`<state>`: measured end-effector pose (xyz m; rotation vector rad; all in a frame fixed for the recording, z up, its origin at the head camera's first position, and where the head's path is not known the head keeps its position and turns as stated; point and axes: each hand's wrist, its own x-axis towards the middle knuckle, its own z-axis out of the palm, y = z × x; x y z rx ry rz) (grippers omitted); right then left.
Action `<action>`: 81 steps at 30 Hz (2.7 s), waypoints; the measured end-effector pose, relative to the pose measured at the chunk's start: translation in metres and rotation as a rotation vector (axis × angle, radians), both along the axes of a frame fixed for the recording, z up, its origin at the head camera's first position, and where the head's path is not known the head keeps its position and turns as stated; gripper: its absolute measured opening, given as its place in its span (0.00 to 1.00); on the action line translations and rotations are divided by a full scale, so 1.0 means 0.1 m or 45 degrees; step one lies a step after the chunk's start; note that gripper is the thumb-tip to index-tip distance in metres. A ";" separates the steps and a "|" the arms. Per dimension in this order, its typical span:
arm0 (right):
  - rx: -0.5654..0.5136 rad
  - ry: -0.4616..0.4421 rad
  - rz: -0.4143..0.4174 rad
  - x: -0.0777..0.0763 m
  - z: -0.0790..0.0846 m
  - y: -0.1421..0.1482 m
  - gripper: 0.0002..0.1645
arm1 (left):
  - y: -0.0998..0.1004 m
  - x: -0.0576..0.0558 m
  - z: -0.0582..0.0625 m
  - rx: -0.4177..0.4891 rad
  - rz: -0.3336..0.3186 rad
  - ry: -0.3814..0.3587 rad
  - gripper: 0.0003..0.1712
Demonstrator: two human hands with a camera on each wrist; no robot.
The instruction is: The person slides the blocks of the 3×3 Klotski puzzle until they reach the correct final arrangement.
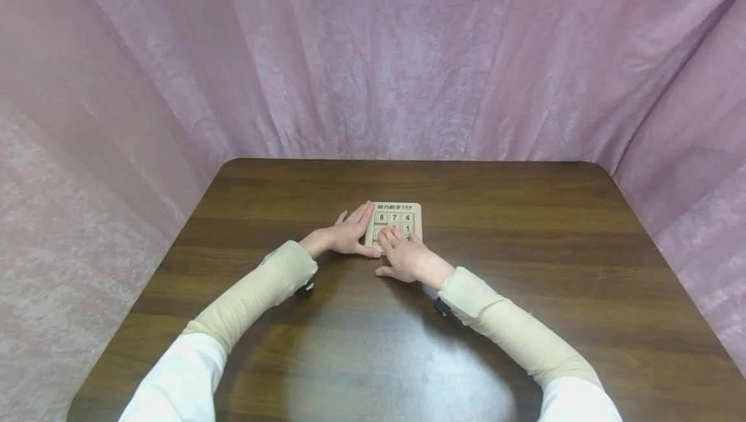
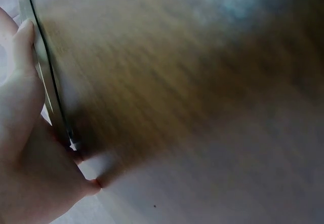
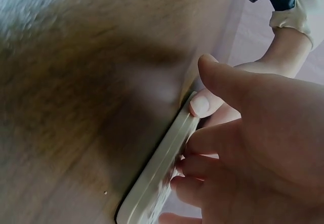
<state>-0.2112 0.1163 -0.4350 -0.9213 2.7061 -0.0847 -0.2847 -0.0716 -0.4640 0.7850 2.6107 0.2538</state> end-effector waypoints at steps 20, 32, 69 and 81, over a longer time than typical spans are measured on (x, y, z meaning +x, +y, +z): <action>-0.013 -0.014 0.074 0.07 0.05 0.03 0.46 | 0.01 0.00 0.00 0.003 0.008 0.016 0.69; -0.003 -0.086 0.046 0.03 0.07 0.05 0.46 | 0.02 0.00 -0.02 0.002 0.016 0.007 0.69; -0.049 -0.052 -0.064 -0.33 -0.07 0.03 0.48 | 0.00 0.01 -0.02 0.014 0.005 0.004 0.68; -0.048 -0.042 -0.057 -0.32 -0.11 0.04 0.49 | 0.00 0.00 -0.01 -0.013 0.007 0.011 0.68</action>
